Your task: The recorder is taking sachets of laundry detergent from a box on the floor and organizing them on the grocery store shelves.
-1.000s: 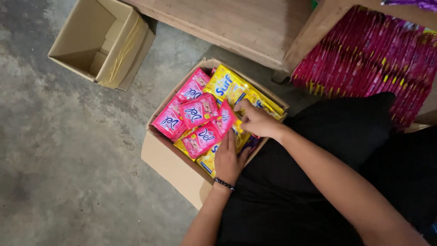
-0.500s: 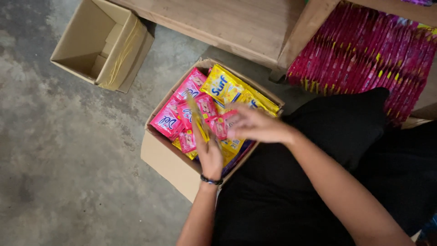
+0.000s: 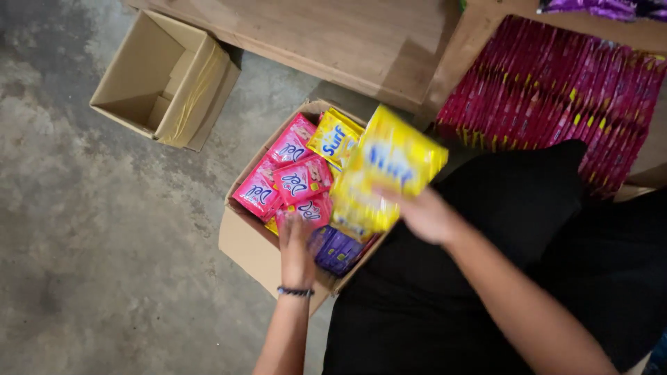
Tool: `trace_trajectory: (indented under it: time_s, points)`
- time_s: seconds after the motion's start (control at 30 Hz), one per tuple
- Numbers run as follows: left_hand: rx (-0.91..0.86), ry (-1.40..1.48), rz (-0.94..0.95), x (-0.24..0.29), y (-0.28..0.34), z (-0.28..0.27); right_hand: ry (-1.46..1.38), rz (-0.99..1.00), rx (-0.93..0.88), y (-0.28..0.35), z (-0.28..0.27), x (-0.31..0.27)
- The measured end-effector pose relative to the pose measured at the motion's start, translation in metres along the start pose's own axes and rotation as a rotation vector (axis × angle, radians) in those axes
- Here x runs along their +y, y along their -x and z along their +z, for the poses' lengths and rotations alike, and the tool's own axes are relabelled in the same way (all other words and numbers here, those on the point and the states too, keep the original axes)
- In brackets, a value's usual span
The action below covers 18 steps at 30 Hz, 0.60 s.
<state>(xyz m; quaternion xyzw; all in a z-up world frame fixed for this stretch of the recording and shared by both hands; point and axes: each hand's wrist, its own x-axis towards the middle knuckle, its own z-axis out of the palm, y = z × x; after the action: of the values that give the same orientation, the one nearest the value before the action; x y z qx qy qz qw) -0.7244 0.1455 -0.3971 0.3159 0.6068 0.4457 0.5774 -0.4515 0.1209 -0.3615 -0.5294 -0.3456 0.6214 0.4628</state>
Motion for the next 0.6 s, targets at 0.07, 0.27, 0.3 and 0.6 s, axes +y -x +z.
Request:
trace_trajectory:
  time_s: [0.07,0.27,0.3,0.6]
  points:
    - [-0.078,0.177,-0.295,-0.007,0.006,-0.007,0.212,0.044,-0.161,0.052,0.033,-0.029]
    - [-0.607,0.674,-0.962,0.002,0.02,0.0,0.568,-0.062,-0.689,0.126,0.08,-0.111]
    - [-0.69,0.696,-1.059,-0.015,0.009,-0.004,0.521,-0.117,-0.72,0.13,0.079,-0.117]
    - [-0.729,0.359,-0.428,0.05,0.062,0.049,0.337,-0.308,-0.662,0.149,0.045,-0.121]
